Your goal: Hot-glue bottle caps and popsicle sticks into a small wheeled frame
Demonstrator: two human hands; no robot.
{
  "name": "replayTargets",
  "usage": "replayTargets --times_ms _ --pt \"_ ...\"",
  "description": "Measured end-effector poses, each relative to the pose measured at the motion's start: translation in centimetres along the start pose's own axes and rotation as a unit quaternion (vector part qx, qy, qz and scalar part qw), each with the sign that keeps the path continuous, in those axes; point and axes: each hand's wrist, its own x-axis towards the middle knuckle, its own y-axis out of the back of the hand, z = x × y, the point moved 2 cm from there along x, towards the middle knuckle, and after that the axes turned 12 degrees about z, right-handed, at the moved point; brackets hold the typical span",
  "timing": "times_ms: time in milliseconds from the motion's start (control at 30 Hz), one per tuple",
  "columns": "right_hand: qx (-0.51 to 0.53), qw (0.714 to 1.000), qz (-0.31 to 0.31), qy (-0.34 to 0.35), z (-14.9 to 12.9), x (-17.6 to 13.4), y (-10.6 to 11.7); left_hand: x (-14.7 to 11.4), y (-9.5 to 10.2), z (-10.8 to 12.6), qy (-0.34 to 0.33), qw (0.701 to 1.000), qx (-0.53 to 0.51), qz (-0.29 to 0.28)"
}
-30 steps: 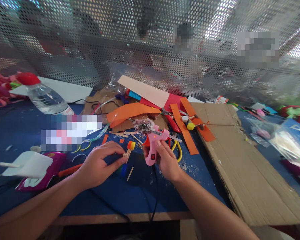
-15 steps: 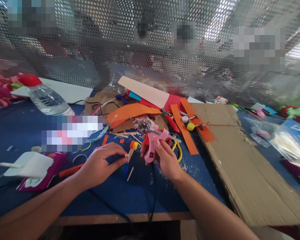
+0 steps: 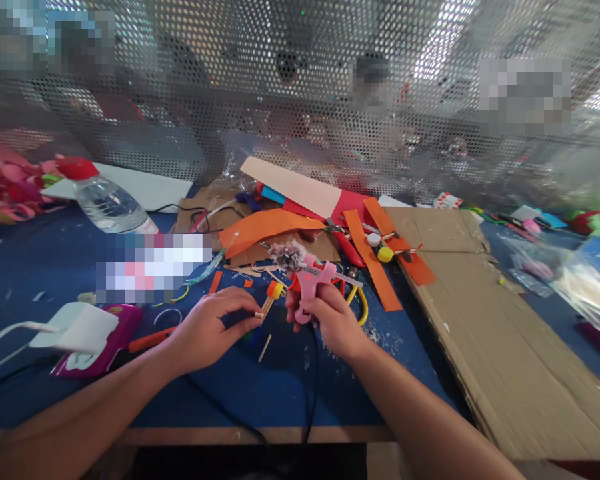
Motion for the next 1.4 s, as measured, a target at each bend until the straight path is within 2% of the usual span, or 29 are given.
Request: replayTargets --times_ms 300,467,567,667,833,1000,1200,1400 --pt "0.024 1.0 -0.001 0.004 0.0 0.4 0.4 0.0 0.0 -0.2 0.038 0.999 0.028 0.012" --pt "-0.031 0.999 -0.006 0.038 0.0 0.5 0.8 -0.2 0.0 0.1 0.059 0.997 0.032 0.026" --pt "-0.057 0.997 -0.009 0.042 0.1 0.5 1.1 -0.2 -0.1 0.1 0.066 0.998 -0.004 0.024" --pt "-0.067 0.997 0.004 0.033 0.2 0.4 1.2 -0.2 -0.1 -0.1 0.082 0.996 -0.038 0.014" --pt "-0.067 0.996 0.056 0.004 0.4 0.4 1.4 -0.1 -0.2 -0.2 0.082 0.997 -0.013 0.0" --pt "-0.072 0.996 0.056 0.007 0.3 0.3 1.3 -0.2 -0.1 -0.4 0.116 0.993 -0.025 -0.012" --pt "-0.087 0.995 0.056 -0.008 0.5 0.3 1.4 -0.1 0.2 -0.2 0.146 0.985 -0.086 -0.008" --pt "-0.096 0.994 0.054 -0.02 1.2 0.0 1.9 0.0 1.0 0.2 0.136 0.988 -0.074 -0.01"
